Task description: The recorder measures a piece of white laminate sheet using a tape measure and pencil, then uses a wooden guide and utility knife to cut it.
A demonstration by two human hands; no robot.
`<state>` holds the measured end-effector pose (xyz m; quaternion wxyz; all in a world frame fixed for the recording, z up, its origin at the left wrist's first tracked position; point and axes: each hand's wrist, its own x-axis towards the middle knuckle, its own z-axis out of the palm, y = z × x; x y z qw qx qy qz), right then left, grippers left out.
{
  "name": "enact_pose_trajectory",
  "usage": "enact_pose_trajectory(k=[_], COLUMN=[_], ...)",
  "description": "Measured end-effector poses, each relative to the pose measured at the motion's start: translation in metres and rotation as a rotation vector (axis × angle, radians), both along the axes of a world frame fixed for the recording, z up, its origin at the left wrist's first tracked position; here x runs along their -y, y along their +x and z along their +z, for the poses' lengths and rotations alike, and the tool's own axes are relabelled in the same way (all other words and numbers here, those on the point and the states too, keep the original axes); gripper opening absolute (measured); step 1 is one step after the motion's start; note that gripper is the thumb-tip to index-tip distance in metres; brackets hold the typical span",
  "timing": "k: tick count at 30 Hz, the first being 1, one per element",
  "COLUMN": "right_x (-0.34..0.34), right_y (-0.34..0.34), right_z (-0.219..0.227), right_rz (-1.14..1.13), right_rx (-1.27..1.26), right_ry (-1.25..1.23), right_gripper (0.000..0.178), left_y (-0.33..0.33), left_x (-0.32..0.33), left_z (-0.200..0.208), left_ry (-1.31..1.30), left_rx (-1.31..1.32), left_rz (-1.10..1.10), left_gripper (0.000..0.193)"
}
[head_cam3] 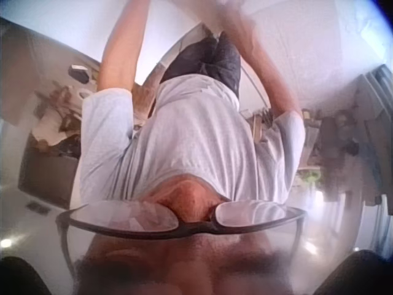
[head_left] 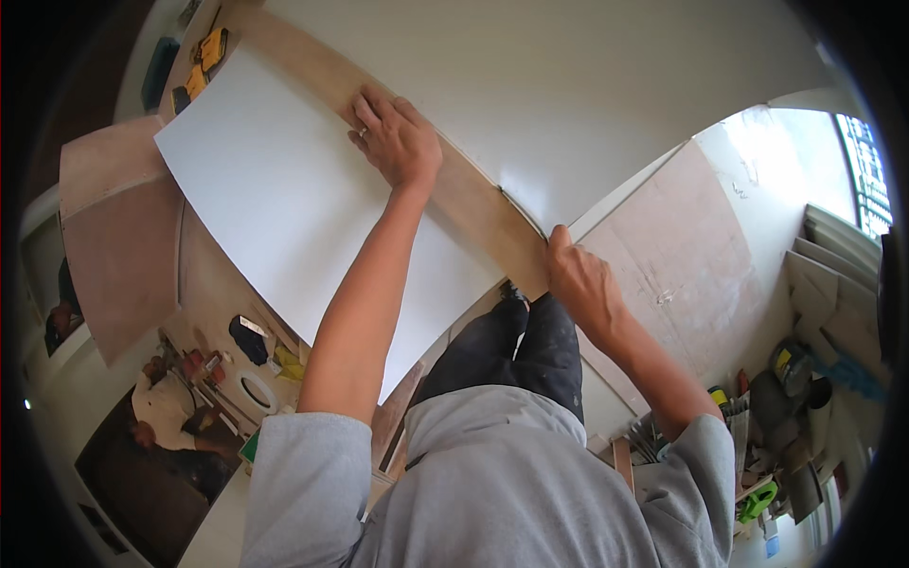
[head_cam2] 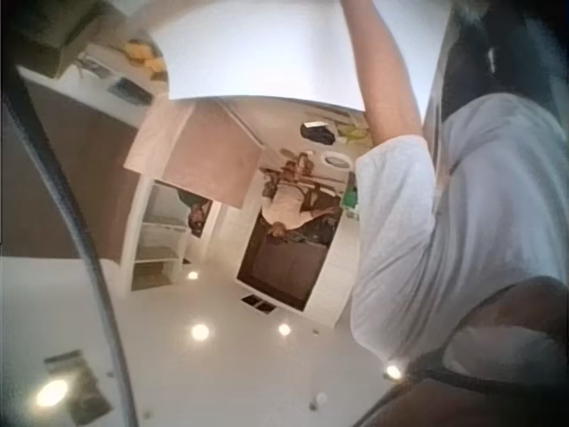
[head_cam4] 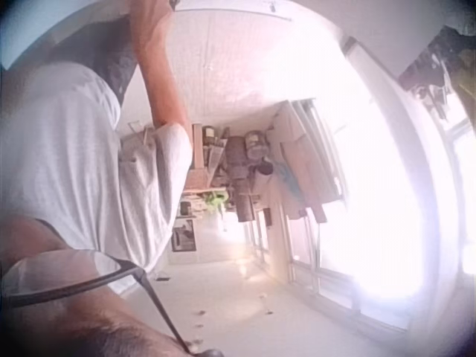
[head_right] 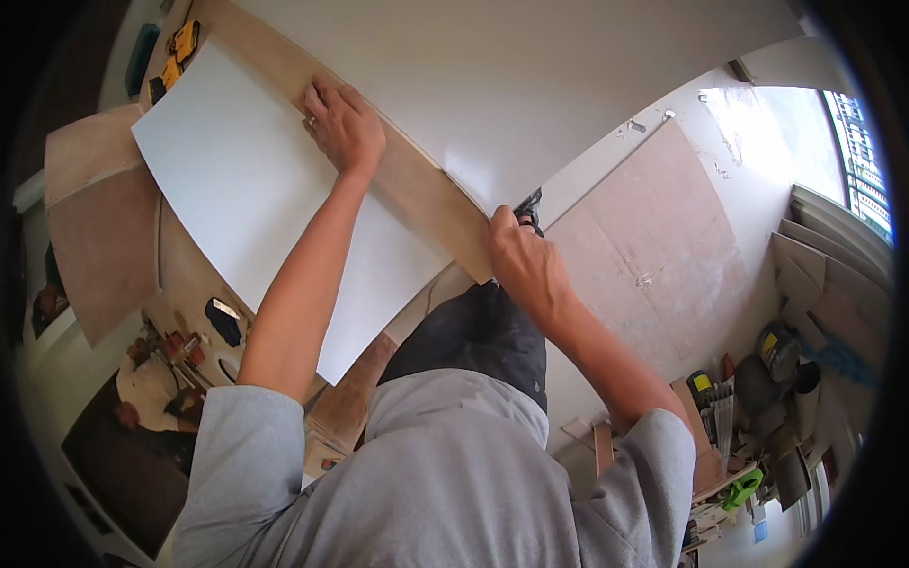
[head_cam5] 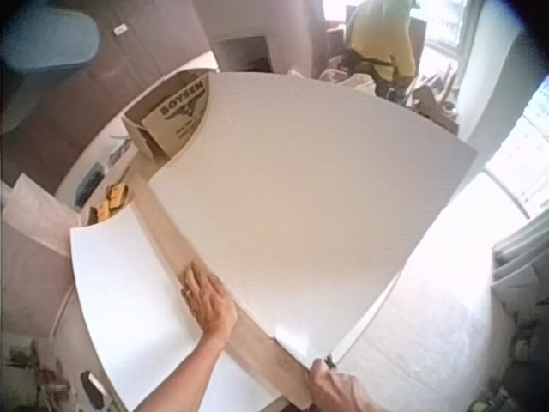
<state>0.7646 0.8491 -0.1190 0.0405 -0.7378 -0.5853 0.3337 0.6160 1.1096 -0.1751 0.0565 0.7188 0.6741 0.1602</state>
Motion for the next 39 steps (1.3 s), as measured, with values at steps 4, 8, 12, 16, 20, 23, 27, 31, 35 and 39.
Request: enact_pose_trajectory(k=[4,8,12,16,20,23,27,31,35,39], right_x=[-0.010,-0.056,-0.082,-0.064,-0.009,0.032,0.039,0.031,-0.008,-0.023], right_y=[0.003,-0.005,-0.009,-0.009,-0.001,0.015,0.017,0.015,0.013,0.007], right_z=[0.002,-0.014,-0.021,-0.019,-0.004,0.010,0.013,0.010,-0.005,-0.012], right_rz=[-0.031,-0.012,0.032,0.020,-0.023,-0.041,-0.057,-0.073,-0.014,-0.004], right_rx=[-0.051,-0.090,-0.050,-0.065,-0.051,-0.039,-0.020,-0.038,-0.085,-0.089], right_ry=[0.026,0.140,0.188,0.192,0.085,0.024,-0.049,-0.007,0.126,0.164], right_gripper=[0.012,0.011,0.009,0.008,0.015,0.024,0.029,0.028,0.023,0.017], left_y=[-0.003,0.004,0.001,-0.002,-0.005,0.001,0.002,0.002,-0.004,-0.002], left_x=[0.008,0.001,0.003,0.005,0.001,0.005,0.002,0.005,0.000,0.003], left_z=[-0.005,-0.005,-0.004,-0.004,0.000,0.000,0.001,-0.001,-0.013,-0.015], left_ry=[0.012,-0.002,0.018,0.020,0.028,-0.017,-0.019,-0.050,0.142,0.121], left_rx=[-0.053,-0.039,-0.032,-0.004,0.005,0.031,-0.008,-0.015,-0.073,-0.050], left_rz=[0.036,0.012,-0.008,-0.040,-0.033,-0.026,-0.011,0.011,-0.006,-0.042], left_gripper=[0.061,0.061,0.059,0.058,0.058,0.059,0.060,0.060,0.056,0.054])
